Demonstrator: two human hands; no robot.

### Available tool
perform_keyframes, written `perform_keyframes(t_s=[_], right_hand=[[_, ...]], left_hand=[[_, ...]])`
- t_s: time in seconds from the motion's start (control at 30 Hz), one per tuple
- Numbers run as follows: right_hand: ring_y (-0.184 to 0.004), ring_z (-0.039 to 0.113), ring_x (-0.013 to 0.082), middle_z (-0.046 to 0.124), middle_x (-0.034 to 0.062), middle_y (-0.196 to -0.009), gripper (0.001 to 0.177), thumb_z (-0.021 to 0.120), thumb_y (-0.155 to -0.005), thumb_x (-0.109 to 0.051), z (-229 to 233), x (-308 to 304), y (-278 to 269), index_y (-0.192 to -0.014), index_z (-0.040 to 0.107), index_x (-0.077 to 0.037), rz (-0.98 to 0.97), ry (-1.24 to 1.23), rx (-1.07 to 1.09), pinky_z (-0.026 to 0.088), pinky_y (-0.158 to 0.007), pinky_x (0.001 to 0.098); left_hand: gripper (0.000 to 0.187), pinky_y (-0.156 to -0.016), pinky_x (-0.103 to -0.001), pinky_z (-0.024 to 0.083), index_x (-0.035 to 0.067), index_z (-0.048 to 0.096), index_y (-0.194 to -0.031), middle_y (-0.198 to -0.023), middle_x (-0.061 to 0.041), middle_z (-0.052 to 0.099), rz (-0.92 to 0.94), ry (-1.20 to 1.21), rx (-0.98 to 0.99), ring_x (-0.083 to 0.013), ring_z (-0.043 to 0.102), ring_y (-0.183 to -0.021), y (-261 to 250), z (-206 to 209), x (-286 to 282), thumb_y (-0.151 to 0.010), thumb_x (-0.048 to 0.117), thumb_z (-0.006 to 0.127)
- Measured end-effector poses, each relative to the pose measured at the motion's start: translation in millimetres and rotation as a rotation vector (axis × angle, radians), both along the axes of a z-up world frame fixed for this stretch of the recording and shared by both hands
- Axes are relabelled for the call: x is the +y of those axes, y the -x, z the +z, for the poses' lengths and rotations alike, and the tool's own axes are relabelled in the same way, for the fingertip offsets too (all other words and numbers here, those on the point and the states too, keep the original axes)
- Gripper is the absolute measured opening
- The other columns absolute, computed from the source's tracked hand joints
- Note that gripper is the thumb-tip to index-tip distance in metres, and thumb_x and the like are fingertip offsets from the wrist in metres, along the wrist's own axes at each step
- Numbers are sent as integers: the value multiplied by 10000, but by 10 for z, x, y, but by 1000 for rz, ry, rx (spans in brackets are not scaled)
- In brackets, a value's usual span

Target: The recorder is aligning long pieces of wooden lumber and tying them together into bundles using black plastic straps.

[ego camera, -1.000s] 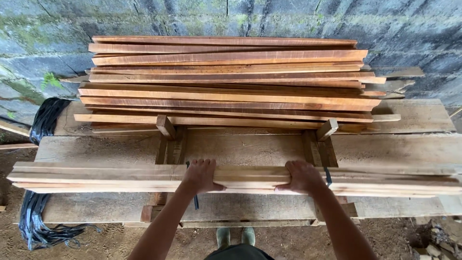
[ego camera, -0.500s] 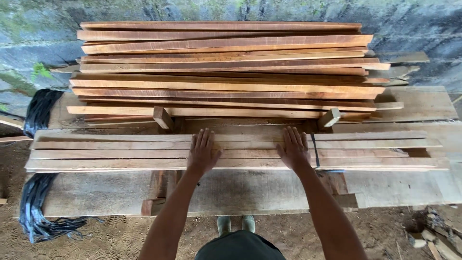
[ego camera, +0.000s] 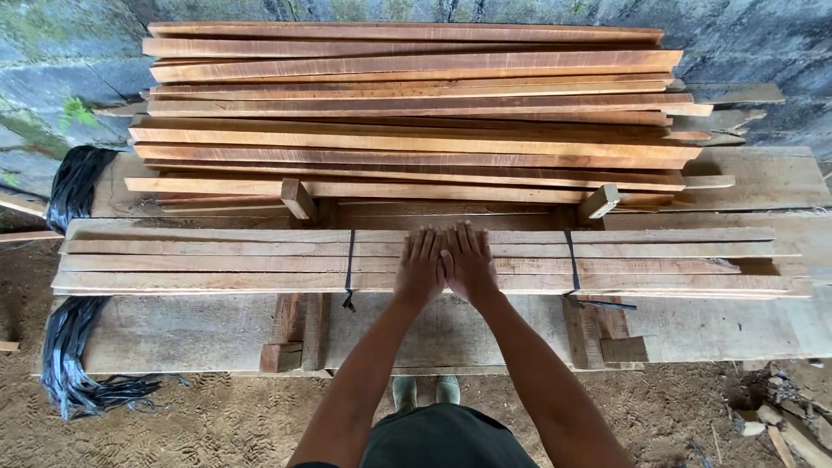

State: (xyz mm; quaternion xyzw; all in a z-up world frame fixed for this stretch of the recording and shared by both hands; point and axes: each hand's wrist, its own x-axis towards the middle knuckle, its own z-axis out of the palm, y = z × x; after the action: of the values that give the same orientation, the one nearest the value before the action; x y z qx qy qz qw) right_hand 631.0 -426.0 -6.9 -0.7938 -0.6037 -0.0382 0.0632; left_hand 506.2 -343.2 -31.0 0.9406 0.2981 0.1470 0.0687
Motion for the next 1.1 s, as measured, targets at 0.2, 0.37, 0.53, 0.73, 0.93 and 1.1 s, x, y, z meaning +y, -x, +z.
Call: perform_keyframes(t_s=[0.2,0.37,0.53,0.73,0.93,1.1], right_hand=[[-1548,308,293,404,153,-1623,726,376,-1032,-566,193,-279,-195,-1594,356,-106,162,9,-23,155,-1267,538],[-1565,258,261,345,103,-1668,937,502,-912,-735,578,-764,-468,-1612,328,-137,185,67,-73,77,-1304,460],[-1559,296,275,336,82,-1686,1170,792,-660,-607,291,-1220,-724,-1622,319,-139,38,12,-189,146,-1296,529],[-1521,376,339,418,136,-1643,1179,905,-558,-292,-130,-1311,-765,-1606,392,-126,-69,-143,-289,230,-1240,652],[-1519,387,337,435,128,-1622,1054,818,-623,-215,-271,-1276,-808,-1591,408,-146,-95,-159,-299,233,-1239,661],[-1510,399,373,467,159,-1578,1042,802,-594,-219,-273,-1241,-837,-1566,440,-118,-67,-196,-342,241,-1234,666]], left_hand=[[706,-1249,-528,218,146,380,-1579,-1622,-120,398,-121,-36,36,-322,328,-1527,339,118,98,-955,461,482],[999,-1240,-518,274,181,445,-1558,-1634,-87,408,-136,-112,-44,-346,363,-1505,844,376,173,-763,742,670],[1078,-1245,-521,277,216,319,-1630,-1688,-84,310,-44,-254,42,-390,341,-1505,1288,65,283,-685,506,751],[969,-1198,-567,336,222,344,-1635,-1651,-140,374,42,-507,-8,-454,403,-1457,1220,-174,272,-746,130,716],[782,-1085,-685,409,156,450,-1559,-1600,-249,417,34,-636,-68,-594,422,-1387,1088,-340,294,-827,74,711],[901,-1057,-737,395,220,352,-1617,-1637,-259,338,14,-628,-17,-638,387,-1378,1091,-264,321,-815,135,755]])
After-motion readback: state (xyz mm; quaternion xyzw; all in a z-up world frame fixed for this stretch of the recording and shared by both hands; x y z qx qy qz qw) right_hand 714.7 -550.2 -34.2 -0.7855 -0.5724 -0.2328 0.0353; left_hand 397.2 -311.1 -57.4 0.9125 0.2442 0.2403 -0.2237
